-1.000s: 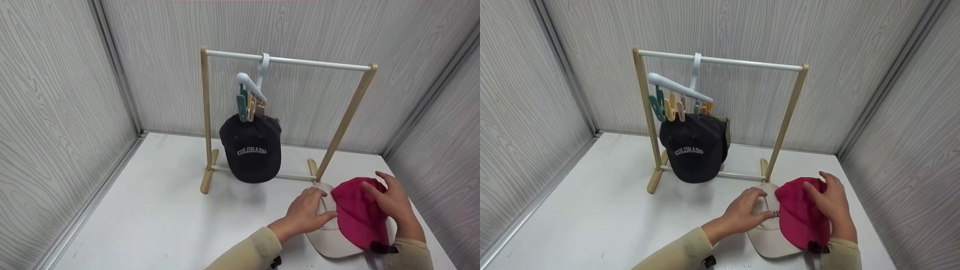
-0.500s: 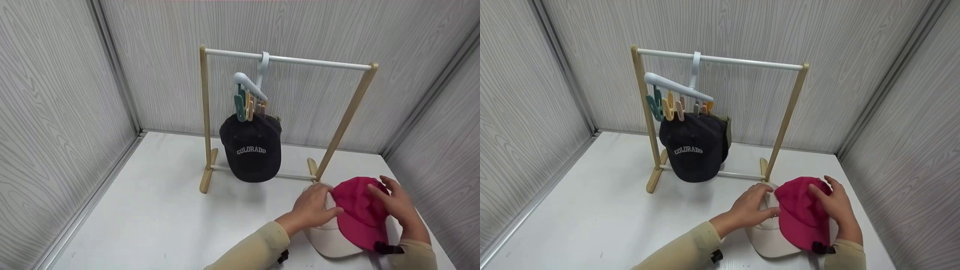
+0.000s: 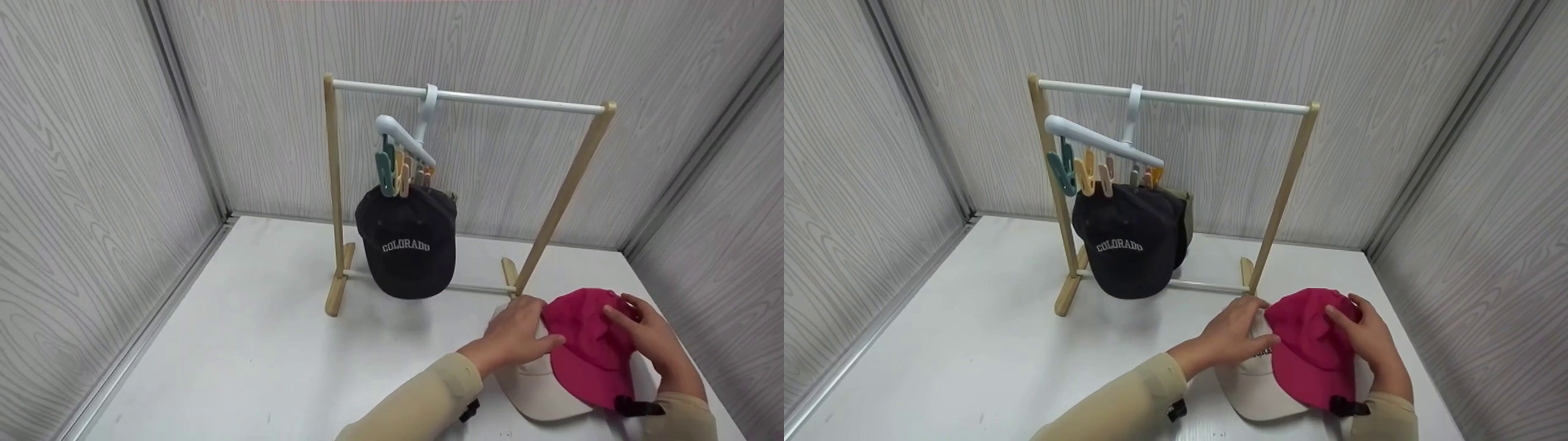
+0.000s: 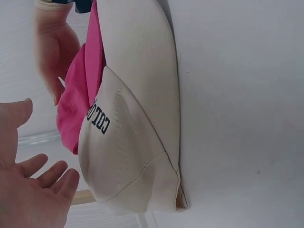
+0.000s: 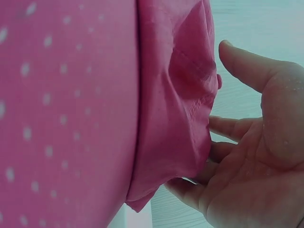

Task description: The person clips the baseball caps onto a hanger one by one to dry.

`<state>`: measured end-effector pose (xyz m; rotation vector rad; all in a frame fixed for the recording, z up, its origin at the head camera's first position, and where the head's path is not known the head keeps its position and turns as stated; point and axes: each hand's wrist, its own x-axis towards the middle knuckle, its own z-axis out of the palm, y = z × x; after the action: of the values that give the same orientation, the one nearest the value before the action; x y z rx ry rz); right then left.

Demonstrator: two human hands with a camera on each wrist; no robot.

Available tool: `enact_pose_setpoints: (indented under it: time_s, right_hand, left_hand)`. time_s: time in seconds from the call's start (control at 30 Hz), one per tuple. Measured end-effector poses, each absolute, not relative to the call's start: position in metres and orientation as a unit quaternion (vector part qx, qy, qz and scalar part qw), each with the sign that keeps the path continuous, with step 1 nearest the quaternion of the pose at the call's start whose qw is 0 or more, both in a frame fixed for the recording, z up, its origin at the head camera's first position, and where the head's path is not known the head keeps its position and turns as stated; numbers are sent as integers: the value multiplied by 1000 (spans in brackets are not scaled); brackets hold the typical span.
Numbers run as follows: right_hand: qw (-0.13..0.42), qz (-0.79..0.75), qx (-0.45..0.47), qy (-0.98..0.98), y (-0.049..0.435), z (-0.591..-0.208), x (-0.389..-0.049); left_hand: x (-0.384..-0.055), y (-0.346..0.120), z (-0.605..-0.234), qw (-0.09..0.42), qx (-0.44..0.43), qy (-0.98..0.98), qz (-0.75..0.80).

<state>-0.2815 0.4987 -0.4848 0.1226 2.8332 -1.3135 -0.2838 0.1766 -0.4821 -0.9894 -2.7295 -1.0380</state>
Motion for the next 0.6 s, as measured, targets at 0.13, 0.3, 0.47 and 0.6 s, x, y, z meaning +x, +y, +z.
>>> enact_pose_setpoints:
  time_s: [0.13, 0.3, 0.47, 0.6]
  right_hand:
    - [12, -427, 49, 903, 504, -490, -282]
    - [12, -440, 60, 896, 508, -495, -283]
    - [-9, -502, 60, 863, 509, -498, -282]
    - [-38, -568, 64, 820, 511, -500, -280]
  left_hand:
    - [-285, 180, -483, 29, -325, -887, -326]
    - [-287, 182, -485, 33, -324, -895, -306]
    - [-287, 183, -483, 32, -327, -895, -302]
    - [-285, 184, -481, 30, -330, -894, -303]
